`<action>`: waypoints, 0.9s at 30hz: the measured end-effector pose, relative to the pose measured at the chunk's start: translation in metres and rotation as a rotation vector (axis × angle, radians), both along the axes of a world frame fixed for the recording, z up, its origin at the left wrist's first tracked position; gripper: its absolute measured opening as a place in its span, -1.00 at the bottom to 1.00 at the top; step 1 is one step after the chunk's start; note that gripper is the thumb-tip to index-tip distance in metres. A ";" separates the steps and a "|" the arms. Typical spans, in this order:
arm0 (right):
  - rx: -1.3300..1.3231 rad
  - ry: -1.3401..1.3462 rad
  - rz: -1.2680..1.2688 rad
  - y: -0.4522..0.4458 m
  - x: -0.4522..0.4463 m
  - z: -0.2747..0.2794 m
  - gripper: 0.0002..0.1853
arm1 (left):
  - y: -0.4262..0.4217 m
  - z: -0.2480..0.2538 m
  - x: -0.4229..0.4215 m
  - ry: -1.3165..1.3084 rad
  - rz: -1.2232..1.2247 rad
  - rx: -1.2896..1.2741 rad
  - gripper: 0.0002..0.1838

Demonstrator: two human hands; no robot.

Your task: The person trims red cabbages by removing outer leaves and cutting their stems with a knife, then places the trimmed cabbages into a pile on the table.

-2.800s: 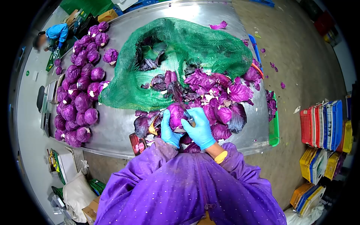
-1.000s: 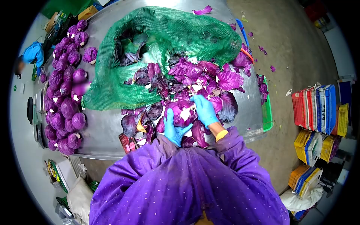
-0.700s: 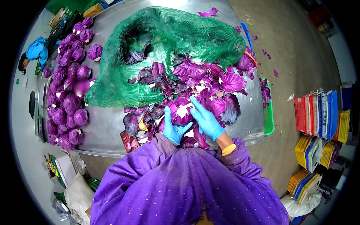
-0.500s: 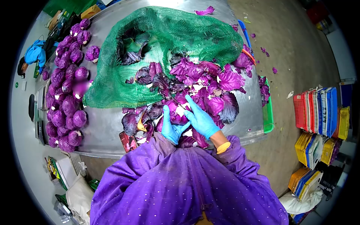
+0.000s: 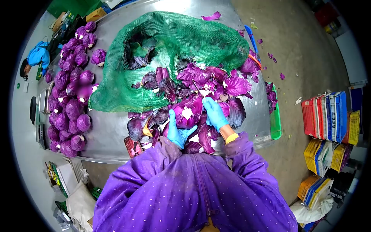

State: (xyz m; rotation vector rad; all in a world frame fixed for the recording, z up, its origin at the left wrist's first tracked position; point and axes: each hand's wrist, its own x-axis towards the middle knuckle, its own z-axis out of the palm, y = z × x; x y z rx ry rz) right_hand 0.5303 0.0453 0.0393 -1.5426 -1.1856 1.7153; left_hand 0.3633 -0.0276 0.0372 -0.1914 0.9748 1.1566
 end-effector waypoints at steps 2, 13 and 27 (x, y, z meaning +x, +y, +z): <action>0.030 0.068 0.011 -0.003 0.003 -0.001 -0.59 | 0.001 0.010 -0.001 0.034 -0.039 -0.043 -0.02; 0.543 -0.216 0.096 -0.048 -0.030 0.024 -0.63 | -0.011 0.001 -0.036 0.818 -0.085 0.162 -0.01; -0.204 0.088 -0.367 -0.014 0.021 -0.002 -0.64 | -0.018 -0.017 -0.059 0.730 -0.199 0.292 -0.09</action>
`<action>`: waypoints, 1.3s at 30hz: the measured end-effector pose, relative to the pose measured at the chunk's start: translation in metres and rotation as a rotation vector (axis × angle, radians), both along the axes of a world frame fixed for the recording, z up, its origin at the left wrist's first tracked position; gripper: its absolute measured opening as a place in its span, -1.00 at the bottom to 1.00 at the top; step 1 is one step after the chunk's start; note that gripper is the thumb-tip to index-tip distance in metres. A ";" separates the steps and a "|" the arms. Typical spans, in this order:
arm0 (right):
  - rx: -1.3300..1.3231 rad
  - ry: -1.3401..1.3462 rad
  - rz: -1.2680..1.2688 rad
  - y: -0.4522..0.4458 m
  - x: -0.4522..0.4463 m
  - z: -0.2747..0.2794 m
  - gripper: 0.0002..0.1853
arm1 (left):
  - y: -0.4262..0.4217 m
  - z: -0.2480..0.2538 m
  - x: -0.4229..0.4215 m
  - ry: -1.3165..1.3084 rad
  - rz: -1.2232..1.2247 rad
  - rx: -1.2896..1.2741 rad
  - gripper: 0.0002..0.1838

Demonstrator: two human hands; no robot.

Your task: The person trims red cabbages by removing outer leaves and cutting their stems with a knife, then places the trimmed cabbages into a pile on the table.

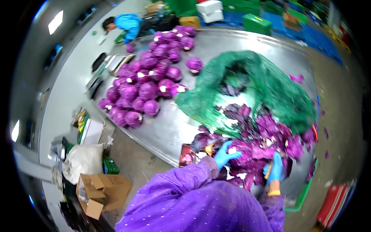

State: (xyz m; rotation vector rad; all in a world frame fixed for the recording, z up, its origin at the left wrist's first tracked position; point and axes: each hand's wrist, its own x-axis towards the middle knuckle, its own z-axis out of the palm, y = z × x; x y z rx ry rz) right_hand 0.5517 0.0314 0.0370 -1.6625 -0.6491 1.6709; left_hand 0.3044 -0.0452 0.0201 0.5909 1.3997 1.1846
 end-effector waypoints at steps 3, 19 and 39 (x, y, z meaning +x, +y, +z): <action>-0.021 0.056 -0.009 0.016 0.027 -0.014 -0.55 | 0.004 0.032 -0.003 -0.477 -0.106 0.036 -0.04; 0.363 -0.034 0.692 0.007 -0.030 0.113 -0.41 | 0.016 0.053 0.014 -0.723 -0.150 0.073 -0.24; 0.548 -0.192 0.697 0.007 -0.009 0.086 -0.64 | 0.019 0.041 0.021 -0.814 -0.187 -0.026 -0.31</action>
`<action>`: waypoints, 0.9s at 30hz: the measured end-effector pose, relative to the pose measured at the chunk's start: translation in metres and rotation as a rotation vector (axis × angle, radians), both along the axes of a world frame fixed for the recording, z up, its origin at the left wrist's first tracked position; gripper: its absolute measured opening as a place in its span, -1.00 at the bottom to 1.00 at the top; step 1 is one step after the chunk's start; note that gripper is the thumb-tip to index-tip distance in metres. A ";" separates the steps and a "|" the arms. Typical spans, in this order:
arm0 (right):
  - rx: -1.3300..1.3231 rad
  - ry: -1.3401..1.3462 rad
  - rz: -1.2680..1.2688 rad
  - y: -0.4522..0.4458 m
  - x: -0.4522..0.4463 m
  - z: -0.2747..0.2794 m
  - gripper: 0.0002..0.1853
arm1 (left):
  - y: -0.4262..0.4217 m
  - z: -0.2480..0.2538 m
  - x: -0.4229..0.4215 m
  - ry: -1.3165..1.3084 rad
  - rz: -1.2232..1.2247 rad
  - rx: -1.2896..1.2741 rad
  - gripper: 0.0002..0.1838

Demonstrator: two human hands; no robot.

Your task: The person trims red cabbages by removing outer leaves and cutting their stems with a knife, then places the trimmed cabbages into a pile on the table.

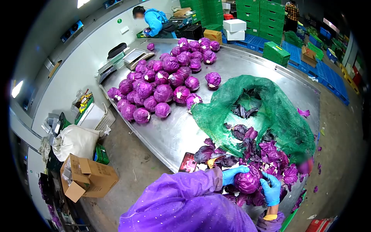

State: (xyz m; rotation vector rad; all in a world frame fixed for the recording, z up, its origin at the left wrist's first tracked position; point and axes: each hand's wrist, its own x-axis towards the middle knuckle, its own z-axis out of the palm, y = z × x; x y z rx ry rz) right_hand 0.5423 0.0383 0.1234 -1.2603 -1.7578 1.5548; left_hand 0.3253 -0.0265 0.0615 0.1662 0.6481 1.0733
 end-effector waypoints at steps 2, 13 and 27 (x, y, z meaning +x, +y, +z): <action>0.271 -0.006 0.014 -0.005 -0.006 0.005 -0.73 | -0.002 0.007 0.001 0.016 -0.020 -0.040 -0.28; 0.459 -0.052 -0.252 -0.003 -0.005 -0.020 -0.91 | 0.001 0.041 -0.001 0.031 -0.153 -0.196 -0.27; -0.194 0.208 -0.197 0.007 0.003 0.034 -0.31 | 0.015 0.033 -0.006 0.293 -0.242 0.201 -0.18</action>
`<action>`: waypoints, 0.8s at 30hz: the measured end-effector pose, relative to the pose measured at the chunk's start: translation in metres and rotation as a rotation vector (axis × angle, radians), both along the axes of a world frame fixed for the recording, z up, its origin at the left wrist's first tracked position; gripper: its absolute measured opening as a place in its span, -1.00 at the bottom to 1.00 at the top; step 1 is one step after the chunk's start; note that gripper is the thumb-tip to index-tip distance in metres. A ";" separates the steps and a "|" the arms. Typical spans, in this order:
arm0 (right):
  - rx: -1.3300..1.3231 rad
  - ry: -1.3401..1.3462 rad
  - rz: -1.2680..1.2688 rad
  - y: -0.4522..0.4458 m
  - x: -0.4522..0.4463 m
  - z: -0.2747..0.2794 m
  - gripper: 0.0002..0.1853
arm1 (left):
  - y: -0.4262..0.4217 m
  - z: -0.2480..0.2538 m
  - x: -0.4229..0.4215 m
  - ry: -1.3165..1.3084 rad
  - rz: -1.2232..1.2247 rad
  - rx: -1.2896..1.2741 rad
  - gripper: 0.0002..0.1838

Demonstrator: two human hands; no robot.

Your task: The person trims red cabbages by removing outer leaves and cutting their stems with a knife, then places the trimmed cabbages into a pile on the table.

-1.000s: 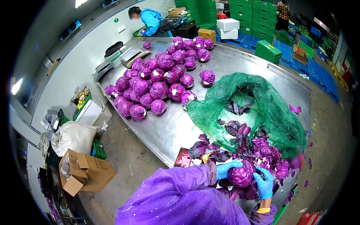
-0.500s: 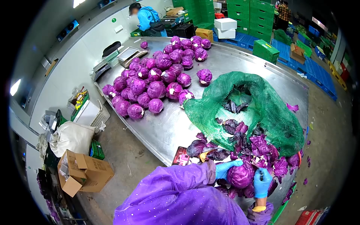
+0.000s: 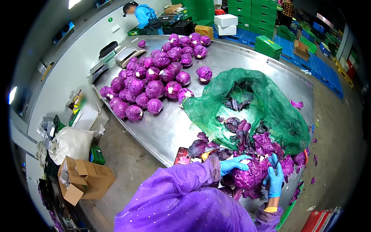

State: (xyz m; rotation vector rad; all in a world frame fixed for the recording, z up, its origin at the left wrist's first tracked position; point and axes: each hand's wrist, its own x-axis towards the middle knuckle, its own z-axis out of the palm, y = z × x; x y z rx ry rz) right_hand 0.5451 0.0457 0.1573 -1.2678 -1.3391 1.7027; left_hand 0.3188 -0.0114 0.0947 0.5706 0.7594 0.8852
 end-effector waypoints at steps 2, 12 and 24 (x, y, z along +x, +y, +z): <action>0.128 0.083 0.181 0.000 -0.007 -0.009 -0.33 | 0.005 0.009 -0.005 0.033 -0.040 0.123 -0.21; -0.007 0.100 0.033 -0.011 -0.034 -0.002 -0.76 | -0.003 0.029 -0.015 -0.111 0.073 0.050 -0.19; 0.350 -0.013 0.369 0.001 -0.033 0.005 -0.44 | 0.002 0.031 -0.025 -0.086 -0.064 0.029 -0.24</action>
